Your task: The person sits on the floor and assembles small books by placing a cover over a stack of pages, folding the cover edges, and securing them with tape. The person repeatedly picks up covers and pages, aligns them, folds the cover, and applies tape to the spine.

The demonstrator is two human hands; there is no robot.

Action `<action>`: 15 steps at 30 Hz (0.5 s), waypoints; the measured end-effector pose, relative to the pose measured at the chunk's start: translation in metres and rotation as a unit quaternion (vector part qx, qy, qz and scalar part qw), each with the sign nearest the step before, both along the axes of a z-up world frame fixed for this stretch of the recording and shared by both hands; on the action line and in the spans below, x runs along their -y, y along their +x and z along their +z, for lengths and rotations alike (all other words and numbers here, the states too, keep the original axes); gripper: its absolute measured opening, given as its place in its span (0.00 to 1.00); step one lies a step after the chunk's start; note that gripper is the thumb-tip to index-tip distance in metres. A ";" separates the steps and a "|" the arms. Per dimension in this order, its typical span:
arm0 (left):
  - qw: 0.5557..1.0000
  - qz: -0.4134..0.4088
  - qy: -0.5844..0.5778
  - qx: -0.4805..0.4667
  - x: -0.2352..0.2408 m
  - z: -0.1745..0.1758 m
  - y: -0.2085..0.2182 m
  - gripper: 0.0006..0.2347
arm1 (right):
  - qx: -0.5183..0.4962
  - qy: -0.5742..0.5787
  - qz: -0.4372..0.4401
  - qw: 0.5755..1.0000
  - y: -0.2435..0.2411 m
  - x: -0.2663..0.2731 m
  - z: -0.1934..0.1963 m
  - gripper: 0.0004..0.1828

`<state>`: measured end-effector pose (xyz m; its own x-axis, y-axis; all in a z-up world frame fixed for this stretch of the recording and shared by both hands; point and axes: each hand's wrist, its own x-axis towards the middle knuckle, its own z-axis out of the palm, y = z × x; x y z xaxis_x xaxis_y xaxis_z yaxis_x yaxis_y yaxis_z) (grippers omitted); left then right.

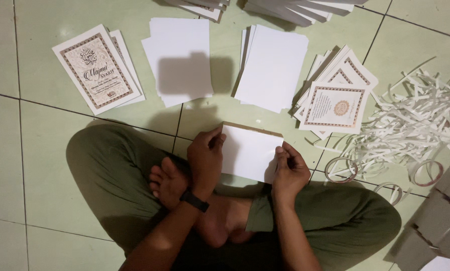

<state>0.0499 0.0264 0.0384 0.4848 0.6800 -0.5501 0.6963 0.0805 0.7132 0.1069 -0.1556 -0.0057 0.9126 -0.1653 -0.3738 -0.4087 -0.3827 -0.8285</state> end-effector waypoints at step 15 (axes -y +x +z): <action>0.999 -0.019 0.031 -0.011 0.001 -0.001 0.000 0.11 | -0.006 -0.006 0.005 1.000 0.001 -0.003 0.008 0.12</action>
